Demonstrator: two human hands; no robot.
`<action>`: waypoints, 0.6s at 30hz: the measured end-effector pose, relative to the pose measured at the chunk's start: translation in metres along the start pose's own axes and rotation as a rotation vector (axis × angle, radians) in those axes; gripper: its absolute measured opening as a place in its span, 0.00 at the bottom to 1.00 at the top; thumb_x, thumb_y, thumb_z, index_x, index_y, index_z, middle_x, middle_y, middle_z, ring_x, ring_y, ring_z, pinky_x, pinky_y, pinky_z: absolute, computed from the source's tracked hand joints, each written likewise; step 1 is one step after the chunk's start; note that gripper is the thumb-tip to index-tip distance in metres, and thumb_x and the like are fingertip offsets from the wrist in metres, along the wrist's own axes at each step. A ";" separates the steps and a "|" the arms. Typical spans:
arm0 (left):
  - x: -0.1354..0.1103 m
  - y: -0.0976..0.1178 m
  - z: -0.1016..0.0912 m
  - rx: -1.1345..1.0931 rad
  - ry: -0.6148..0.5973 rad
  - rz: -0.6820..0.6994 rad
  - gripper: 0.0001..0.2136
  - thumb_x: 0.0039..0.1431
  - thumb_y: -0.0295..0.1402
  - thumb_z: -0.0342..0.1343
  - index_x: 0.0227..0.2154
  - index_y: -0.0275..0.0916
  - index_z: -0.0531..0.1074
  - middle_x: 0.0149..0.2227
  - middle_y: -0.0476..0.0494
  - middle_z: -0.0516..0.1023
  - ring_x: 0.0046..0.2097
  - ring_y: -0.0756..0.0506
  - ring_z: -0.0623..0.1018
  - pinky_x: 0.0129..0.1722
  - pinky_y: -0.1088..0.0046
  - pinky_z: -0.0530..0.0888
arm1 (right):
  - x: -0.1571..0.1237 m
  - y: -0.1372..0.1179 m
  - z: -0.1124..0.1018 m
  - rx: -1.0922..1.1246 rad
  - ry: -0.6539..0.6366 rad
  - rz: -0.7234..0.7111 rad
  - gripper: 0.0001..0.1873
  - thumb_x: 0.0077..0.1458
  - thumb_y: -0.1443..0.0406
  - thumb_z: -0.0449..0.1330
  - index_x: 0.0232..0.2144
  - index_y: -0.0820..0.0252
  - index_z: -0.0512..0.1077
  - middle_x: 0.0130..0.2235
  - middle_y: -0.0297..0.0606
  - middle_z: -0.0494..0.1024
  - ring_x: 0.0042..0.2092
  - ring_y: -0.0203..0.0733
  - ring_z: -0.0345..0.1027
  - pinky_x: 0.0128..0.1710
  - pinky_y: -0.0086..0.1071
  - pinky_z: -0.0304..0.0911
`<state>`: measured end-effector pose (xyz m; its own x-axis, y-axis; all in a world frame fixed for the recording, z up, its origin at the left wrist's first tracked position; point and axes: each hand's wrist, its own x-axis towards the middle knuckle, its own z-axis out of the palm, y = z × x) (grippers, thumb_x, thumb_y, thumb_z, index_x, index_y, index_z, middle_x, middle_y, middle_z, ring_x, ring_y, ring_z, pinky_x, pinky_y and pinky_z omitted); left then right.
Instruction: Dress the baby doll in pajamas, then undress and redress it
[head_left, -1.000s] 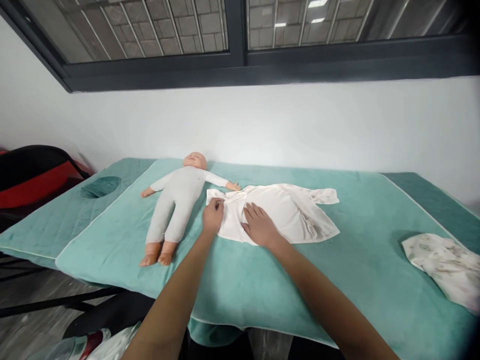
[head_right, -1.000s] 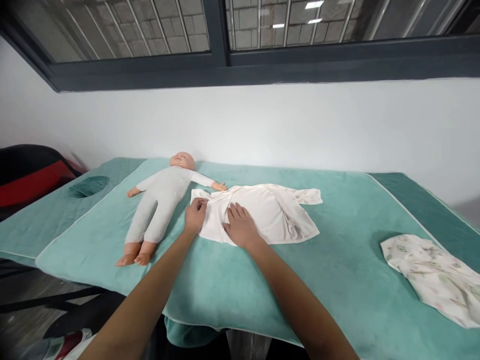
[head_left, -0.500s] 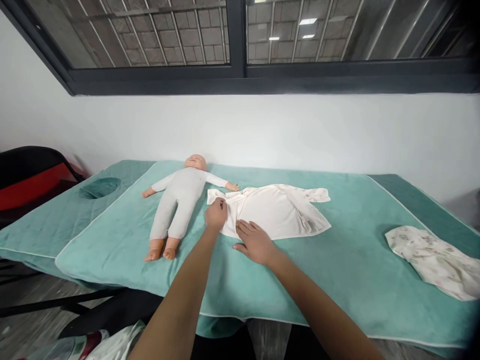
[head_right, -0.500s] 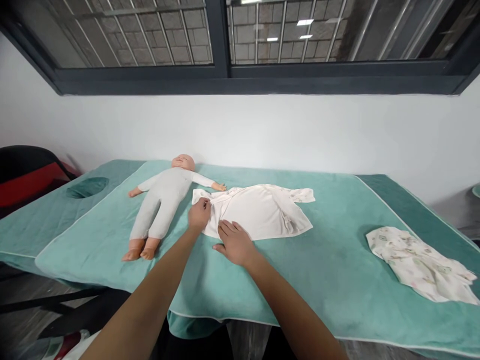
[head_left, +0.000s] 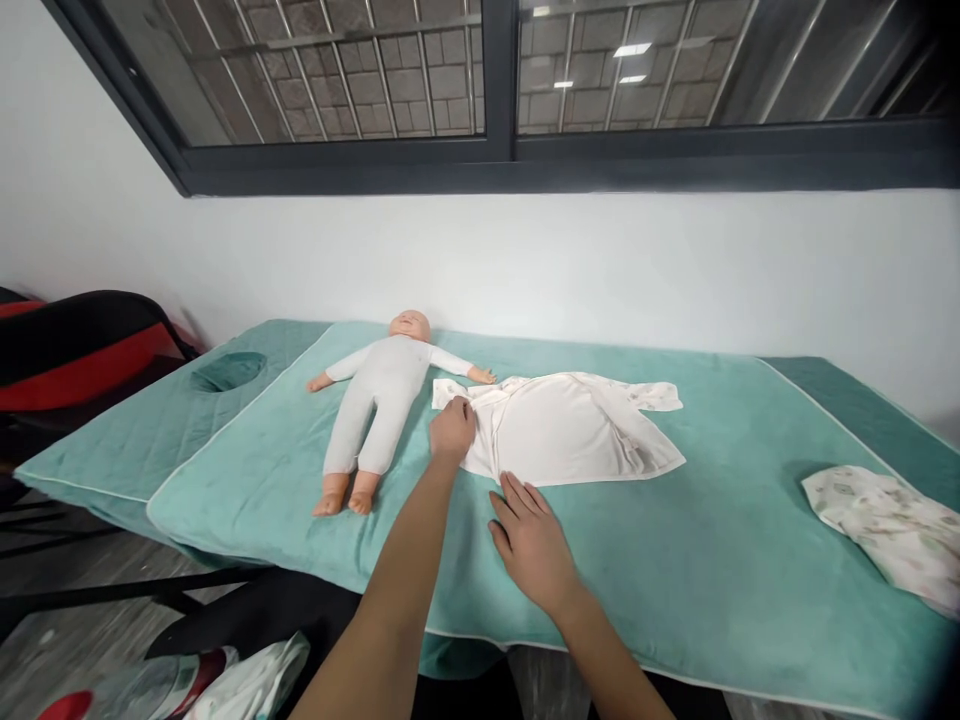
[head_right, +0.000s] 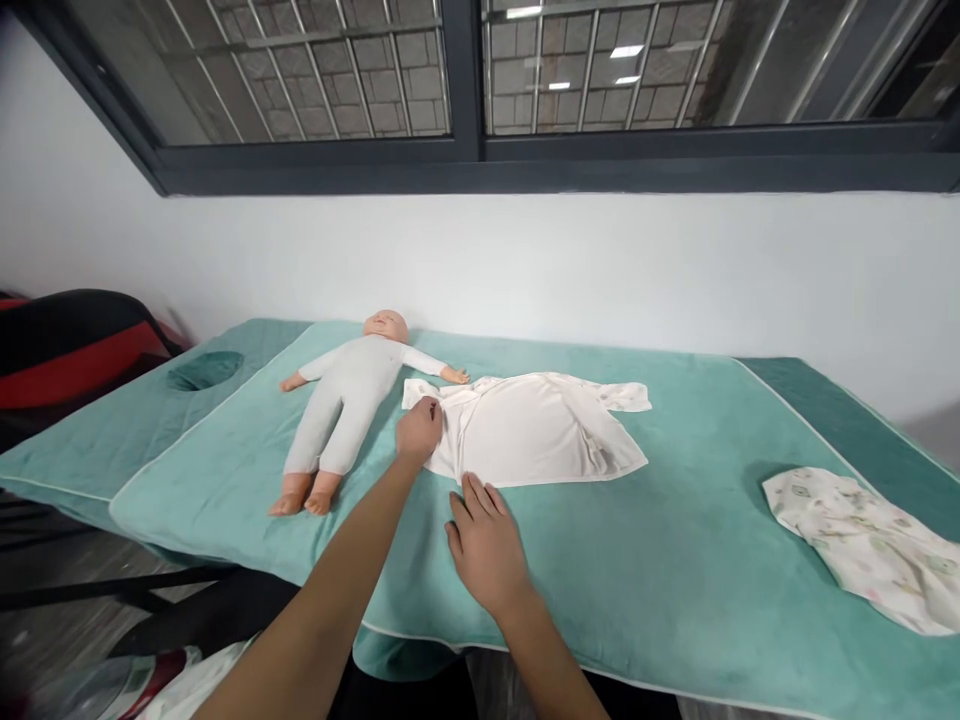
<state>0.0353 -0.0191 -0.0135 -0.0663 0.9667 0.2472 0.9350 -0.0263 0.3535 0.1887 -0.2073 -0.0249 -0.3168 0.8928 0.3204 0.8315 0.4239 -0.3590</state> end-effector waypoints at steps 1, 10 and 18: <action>0.000 0.000 0.000 0.007 -0.002 0.003 0.13 0.68 0.35 0.41 0.45 0.40 0.70 0.45 0.37 0.79 0.43 0.40 0.79 0.39 0.67 0.67 | -0.001 -0.001 0.000 0.013 0.005 -0.003 0.23 0.68 0.60 0.47 0.61 0.58 0.68 0.67 0.41 0.59 0.70 0.45 0.48 0.69 0.45 0.51; -0.019 0.003 -0.011 0.016 -0.039 0.079 0.15 0.66 0.31 0.44 0.51 0.36 0.69 0.52 0.34 0.74 0.48 0.38 0.78 0.45 0.63 0.71 | 0.003 0.007 -0.011 0.545 -0.016 0.107 0.16 0.63 0.62 0.54 0.50 0.53 0.76 0.62 0.39 0.69 0.64 0.47 0.61 0.65 0.47 0.57; -0.051 -0.049 -0.084 0.145 0.160 0.499 0.20 0.64 0.27 0.48 0.58 0.35 0.65 0.66 0.33 0.61 0.69 0.35 0.56 0.67 0.50 0.53 | 0.130 0.029 -0.042 1.277 -0.075 0.329 0.19 0.53 0.50 0.63 0.39 0.57 0.76 0.49 0.42 0.79 0.53 0.46 0.71 0.56 0.42 0.65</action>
<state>-0.0364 -0.0884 0.0329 0.3566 0.7947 0.4912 0.9042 -0.4259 0.0326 0.1902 -0.0851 0.0433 -0.2431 0.9696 0.0257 -0.1257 -0.0052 -0.9921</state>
